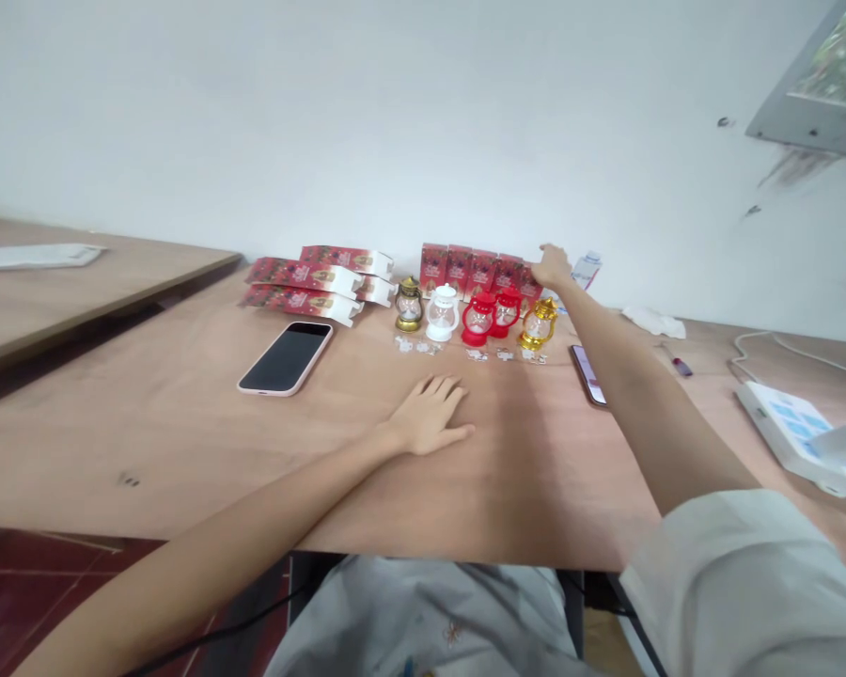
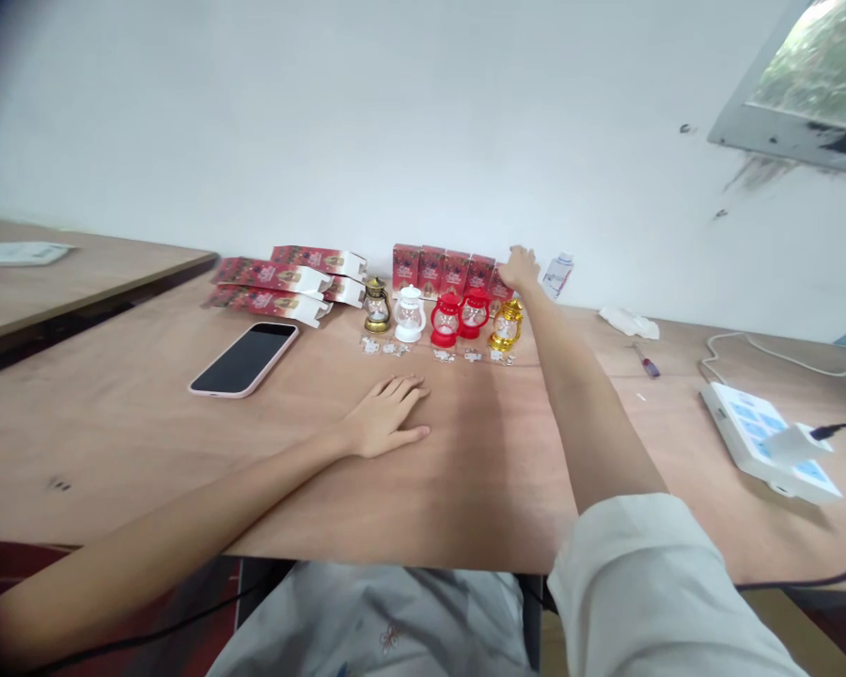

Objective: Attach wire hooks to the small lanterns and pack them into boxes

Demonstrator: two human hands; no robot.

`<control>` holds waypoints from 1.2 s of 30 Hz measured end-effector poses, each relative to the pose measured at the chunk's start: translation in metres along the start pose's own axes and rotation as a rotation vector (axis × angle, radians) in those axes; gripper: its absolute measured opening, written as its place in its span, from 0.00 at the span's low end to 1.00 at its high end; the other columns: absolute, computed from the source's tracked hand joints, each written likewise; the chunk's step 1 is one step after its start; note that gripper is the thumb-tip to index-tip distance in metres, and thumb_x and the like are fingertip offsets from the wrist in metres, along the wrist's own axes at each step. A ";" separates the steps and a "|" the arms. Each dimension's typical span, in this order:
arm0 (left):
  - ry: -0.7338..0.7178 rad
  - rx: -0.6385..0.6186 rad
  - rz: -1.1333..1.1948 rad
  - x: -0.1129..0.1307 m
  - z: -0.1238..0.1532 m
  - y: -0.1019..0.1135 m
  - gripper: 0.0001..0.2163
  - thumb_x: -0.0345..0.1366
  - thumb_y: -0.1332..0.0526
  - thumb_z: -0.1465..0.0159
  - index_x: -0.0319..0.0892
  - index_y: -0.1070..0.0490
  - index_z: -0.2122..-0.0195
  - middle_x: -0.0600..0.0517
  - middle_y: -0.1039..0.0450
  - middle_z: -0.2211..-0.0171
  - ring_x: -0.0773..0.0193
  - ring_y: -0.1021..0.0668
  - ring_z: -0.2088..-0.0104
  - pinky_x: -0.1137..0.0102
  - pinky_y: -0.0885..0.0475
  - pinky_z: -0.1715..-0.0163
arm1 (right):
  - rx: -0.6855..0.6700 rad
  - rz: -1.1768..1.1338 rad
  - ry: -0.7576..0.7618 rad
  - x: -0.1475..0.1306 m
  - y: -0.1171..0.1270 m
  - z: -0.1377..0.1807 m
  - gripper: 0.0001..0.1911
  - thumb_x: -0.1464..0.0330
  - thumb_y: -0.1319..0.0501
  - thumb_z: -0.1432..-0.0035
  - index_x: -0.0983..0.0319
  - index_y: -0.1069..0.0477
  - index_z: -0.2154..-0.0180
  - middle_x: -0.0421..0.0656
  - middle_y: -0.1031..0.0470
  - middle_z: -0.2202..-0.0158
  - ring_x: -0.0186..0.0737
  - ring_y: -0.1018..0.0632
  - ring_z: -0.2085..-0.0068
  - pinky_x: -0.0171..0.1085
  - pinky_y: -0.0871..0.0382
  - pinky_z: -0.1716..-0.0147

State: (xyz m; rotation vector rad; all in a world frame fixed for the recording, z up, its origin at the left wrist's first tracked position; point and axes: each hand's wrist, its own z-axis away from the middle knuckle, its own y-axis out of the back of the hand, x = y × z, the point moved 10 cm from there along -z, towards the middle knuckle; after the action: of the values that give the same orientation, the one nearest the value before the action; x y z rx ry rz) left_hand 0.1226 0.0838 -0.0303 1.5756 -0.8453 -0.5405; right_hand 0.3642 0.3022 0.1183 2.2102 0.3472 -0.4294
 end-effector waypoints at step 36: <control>0.617 0.209 -0.082 -0.128 0.008 0.041 0.24 0.43 0.48 0.38 0.46 0.38 0.40 0.42 0.46 0.35 0.38 0.45 0.36 0.40 0.48 0.43 | -0.385 -1.656 -0.613 -0.055 -0.032 0.210 0.07 0.67 0.32 0.52 0.58 0.27 0.69 0.39 0.21 0.67 0.35 0.21 0.64 0.35 0.23 0.57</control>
State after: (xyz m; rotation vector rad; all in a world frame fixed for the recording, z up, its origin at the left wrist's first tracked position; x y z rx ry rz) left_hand 0.0276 0.1764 -0.0070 1.8315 -0.3738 -0.0031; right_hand 0.2633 0.1519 -0.0053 0.8668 1.6750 -1.6260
